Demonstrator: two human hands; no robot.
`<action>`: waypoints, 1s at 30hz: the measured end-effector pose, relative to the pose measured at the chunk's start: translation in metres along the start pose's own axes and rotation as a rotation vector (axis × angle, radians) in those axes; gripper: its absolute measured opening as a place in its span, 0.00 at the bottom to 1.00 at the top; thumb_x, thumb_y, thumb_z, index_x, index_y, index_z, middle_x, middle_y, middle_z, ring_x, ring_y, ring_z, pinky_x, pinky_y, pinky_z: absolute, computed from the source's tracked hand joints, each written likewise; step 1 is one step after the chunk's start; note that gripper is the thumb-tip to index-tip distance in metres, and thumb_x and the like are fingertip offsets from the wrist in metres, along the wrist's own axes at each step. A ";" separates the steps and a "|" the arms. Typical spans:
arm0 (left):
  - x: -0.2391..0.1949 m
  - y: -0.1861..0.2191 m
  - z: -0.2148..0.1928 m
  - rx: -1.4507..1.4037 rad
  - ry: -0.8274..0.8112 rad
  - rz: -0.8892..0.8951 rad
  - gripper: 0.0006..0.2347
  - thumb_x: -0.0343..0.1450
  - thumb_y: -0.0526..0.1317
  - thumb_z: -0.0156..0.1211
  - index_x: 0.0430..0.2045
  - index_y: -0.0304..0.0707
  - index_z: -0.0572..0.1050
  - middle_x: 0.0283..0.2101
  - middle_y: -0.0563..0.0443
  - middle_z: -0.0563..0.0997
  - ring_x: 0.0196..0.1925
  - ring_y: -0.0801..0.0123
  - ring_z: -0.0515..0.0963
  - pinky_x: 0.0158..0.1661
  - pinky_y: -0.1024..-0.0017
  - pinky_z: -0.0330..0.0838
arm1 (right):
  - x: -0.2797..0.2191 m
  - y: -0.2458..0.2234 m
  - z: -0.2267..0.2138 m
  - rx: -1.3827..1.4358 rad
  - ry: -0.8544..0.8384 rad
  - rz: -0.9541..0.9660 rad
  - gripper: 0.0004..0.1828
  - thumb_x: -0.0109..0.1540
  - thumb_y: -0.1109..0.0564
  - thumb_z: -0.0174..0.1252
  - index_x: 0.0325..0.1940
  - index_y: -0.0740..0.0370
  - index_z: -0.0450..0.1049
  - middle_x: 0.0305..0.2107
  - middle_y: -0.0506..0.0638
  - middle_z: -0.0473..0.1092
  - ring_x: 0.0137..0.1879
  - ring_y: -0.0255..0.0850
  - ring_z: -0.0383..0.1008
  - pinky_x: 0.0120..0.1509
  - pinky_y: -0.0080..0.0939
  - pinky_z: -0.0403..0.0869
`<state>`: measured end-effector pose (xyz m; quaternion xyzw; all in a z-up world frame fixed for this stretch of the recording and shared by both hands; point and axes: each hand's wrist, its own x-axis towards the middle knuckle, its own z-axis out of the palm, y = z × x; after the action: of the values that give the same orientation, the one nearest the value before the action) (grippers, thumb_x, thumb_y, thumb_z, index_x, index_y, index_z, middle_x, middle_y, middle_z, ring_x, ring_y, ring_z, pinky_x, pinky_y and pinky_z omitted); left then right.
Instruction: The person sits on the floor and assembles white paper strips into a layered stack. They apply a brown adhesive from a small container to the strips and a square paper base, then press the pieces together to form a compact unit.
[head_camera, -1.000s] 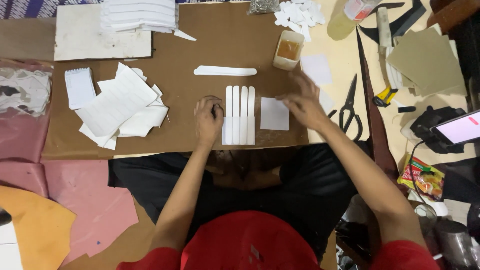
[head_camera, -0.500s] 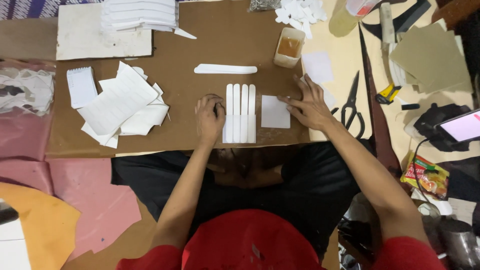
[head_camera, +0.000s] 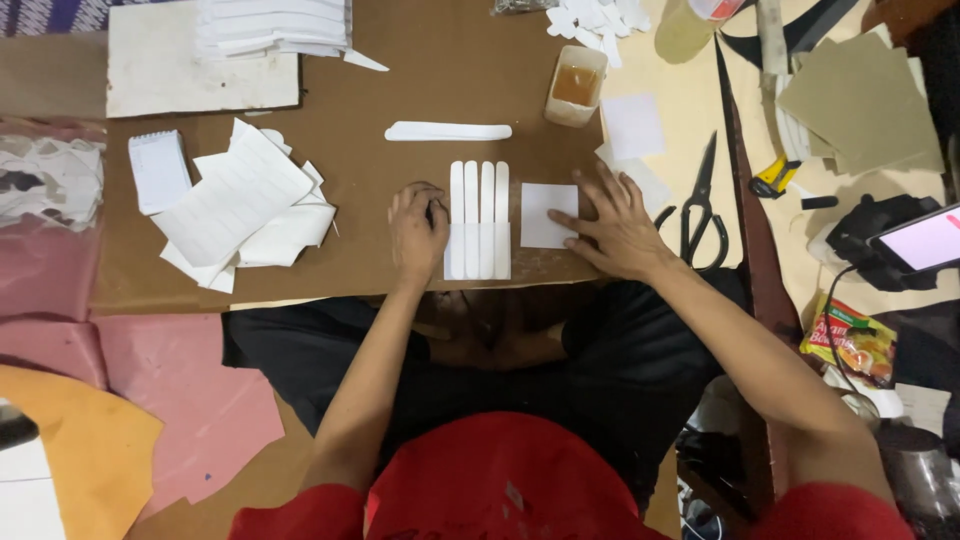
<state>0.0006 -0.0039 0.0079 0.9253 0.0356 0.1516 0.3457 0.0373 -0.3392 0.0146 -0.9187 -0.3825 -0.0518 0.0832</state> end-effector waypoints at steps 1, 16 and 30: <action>-0.002 -0.001 -0.002 0.004 0.001 0.000 0.07 0.73 0.34 0.54 0.38 0.40 0.80 0.45 0.51 0.78 0.49 0.58 0.76 0.48 0.63 0.67 | -0.003 -0.009 0.000 0.003 0.002 -0.002 0.22 0.69 0.33 0.45 0.68 0.23 0.66 0.76 0.50 0.46 0.82 0.61 0.34 0.78 0.67 0.43; -0.003 -0.011 0.003 -0.051 0.031 0.041 0.07 0.72 0.34 0.54 0.38 0.41 0.79 0.45 0.52 0.78 0.50 0.57 0.76 0.50 0.62 0.67 | -0.011 -0.059 -0.005 -0.319 0.165 -0.046 0.32 0.64 0.32 0.51 0.66 0.49 0.72 0.74 0.49 0.56 0.78 0.56 0.51 0.73 0.65 0.60; -0.002 -0.008 0.004 -0.039 0.011 0.020 0.07 0.74 0.36 0.52 0.39 0.43 0.79 0.46 0.53 0.78 0.50 0.60 0.76 0.50 0.64 0.66 | -0.012 -0.074 -0.007 -0.275 0.186 0.005 0.26 0.67 0.33 0.47 0.59 0.47 0.76 0.70 0.51 0.61 0.74 0.62 0.56 0.65 0.67 0.61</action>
<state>0.0000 -0.0005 -0.0011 0.9179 0.0251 0.1609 0.3619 -0.0240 -0.2969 0.0276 -0.9137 -0.3602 -0.1881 -0.0082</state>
